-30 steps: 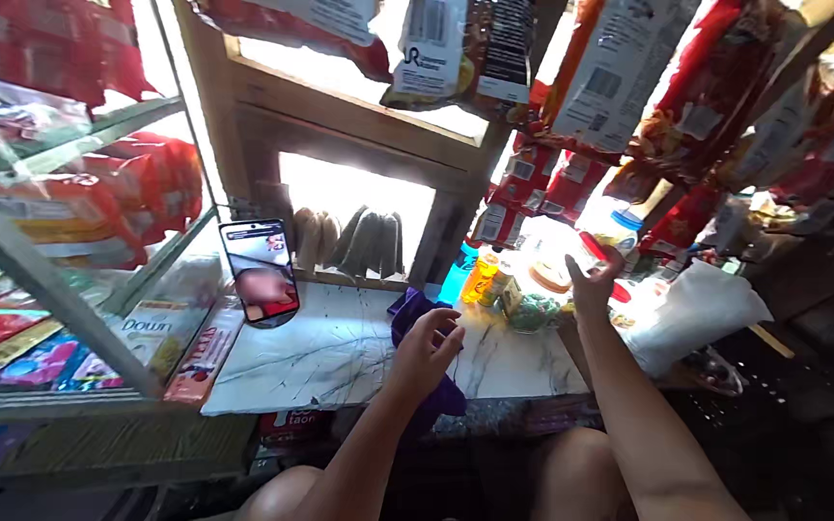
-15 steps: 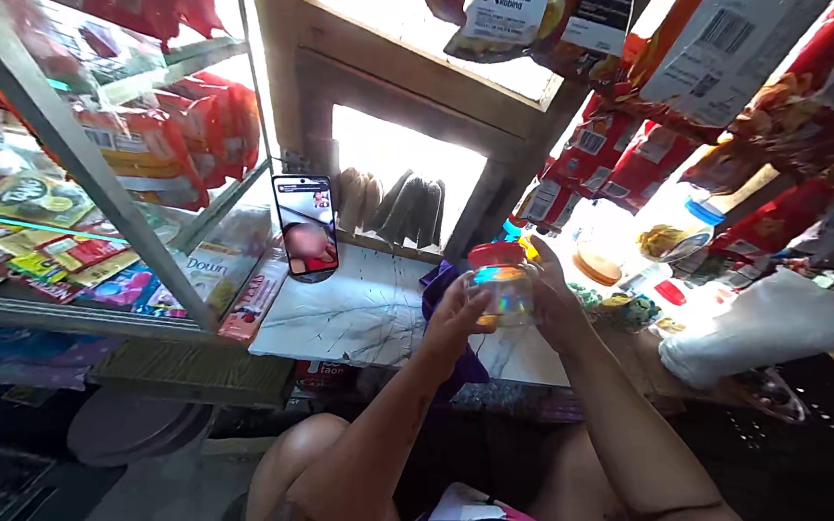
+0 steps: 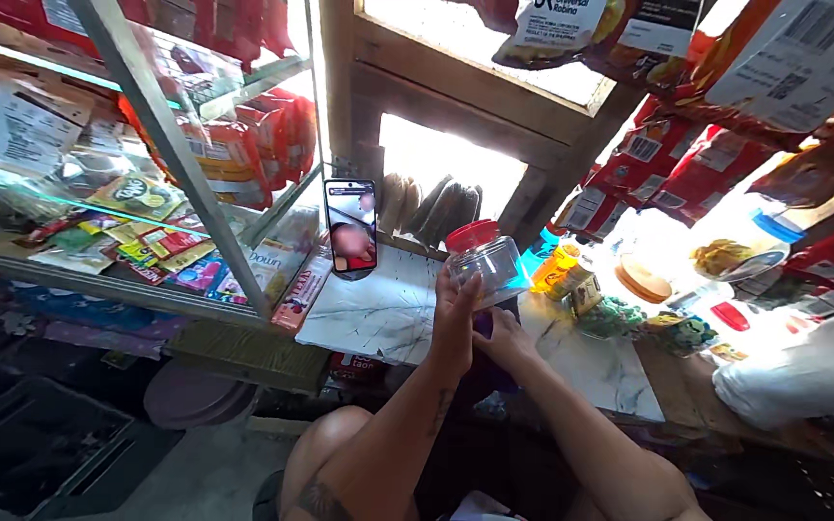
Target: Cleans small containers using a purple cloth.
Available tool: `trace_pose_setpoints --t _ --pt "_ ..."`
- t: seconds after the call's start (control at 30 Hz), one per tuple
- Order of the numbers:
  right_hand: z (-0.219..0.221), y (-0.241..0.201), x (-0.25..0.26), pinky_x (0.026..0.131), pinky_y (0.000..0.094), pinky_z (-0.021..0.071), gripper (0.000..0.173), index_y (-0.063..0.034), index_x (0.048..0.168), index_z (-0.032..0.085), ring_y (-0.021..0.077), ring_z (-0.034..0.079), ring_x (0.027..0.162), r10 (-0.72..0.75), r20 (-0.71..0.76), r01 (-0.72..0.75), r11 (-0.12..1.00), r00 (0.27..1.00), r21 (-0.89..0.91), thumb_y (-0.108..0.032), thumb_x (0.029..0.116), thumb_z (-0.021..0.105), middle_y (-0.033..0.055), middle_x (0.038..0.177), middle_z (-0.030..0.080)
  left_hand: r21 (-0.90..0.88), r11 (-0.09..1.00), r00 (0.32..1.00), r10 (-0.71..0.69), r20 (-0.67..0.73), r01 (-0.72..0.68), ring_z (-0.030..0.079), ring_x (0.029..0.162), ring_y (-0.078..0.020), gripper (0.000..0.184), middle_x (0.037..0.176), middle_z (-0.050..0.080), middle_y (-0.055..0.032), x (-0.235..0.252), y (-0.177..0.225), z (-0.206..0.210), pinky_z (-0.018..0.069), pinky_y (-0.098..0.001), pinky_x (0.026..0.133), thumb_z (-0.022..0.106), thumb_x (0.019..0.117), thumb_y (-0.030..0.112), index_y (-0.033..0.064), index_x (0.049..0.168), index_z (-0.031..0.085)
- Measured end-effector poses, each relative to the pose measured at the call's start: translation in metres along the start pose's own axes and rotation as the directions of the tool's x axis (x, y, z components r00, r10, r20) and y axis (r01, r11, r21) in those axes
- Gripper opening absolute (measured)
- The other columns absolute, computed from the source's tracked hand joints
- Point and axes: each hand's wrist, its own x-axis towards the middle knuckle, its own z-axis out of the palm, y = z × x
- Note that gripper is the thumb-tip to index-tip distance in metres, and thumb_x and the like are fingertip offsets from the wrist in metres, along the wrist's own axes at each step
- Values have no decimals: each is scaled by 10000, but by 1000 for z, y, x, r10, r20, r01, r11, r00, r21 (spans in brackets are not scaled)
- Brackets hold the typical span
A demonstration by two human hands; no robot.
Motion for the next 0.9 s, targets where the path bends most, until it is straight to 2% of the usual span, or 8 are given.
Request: trace_pose_setpoints --t 0.1,0.2,0.33,0.5,0.6,0.7,0.8,0.9 --pt "0 -3 1 1040 554 467 601 -58 1417 525 347 583 1273 -38 54 41 998 998 -41 -427 959 650 197 1373 595 -8 1000 1000 4 -4 -4 655 1092 -222 675 1308 581 -142 1 0 -1 566 -401 925 536 1004 321 140 1571 217" --pt "-18 18 -6 983 533 504 417 -27 1278 630 316 654 1121 -189 46 180 971 981 157 -277 945 663 187 1176 685 11 1000 1000 -22 -22 22 660 1086 -222 670 1292 596 -150 2 1 -2 568 -404 923 542 1005 352 135 1565 244" --pt "-48 57 -27 902 349 570 407 1 1220 651 165 677 1024 -305 -273 399 809 913 431 -217 883 722 132 1125 697 18 999 999 -47 -17 47 669 1084 -212 667 1280 611 -151 0 2 -3 578 -396 922 527 1013 397 109 1553 262" --pt "-77 67 -52 999 278 523 344 -32 1153 645 107 577 1216 -259 -627 626 614 735 480 -240 883 693 62 1293 607 63 994 995 -93 28 91 668 1064 -198 591 1226 638 -125 -1 -1 -2 570 -386 914 519 1025 338 103 1522 302" --pt "-74 48 -66 1094 317 470 423 -75 1245 602 117 523 1326 -308 -718 741 524 624 419 -339 925 681 41 1412 571 90 987 987 -137 82 129 673 1049 -183 554 1208 643 -126 -3 -5 1 572 -378 908 483 1039 320 80 1508 310" --pt "-48 28 -70 1161 331 412 521 -241 1392 552 88 439 1414 -509 -694 822 527 509 217 -494 951 666 -8 1534 482 111 985 981 -146 127 132 667 1013 -135 572 1159 641 -113 -9 -9 7 567 -331 890 455 1044 326 40 1511 289" --pt "-31 15 -65 1240 404 293 632 -233 1500 466 210 263 1533 -615 -684 845 535 393 5 -506 962 654 136 1663 255 55 994 988 -102 119 96 660 980 -89 554 1105 646 -79 -11 -17 7 555 -296 890 472 1050 306 31 1497 292" --pt "-37 11 -64 1252 375 263 629 -183 1537 441 222 227 1548 -600 -698 818 574 390 -37 -482 1005 594 183 1675 203 174 983 989 31 144 -56 639 1019 -45 597 1156 631 -94 -15 -21 10 533 -258 929 534 1038 233 -29 1500 262"
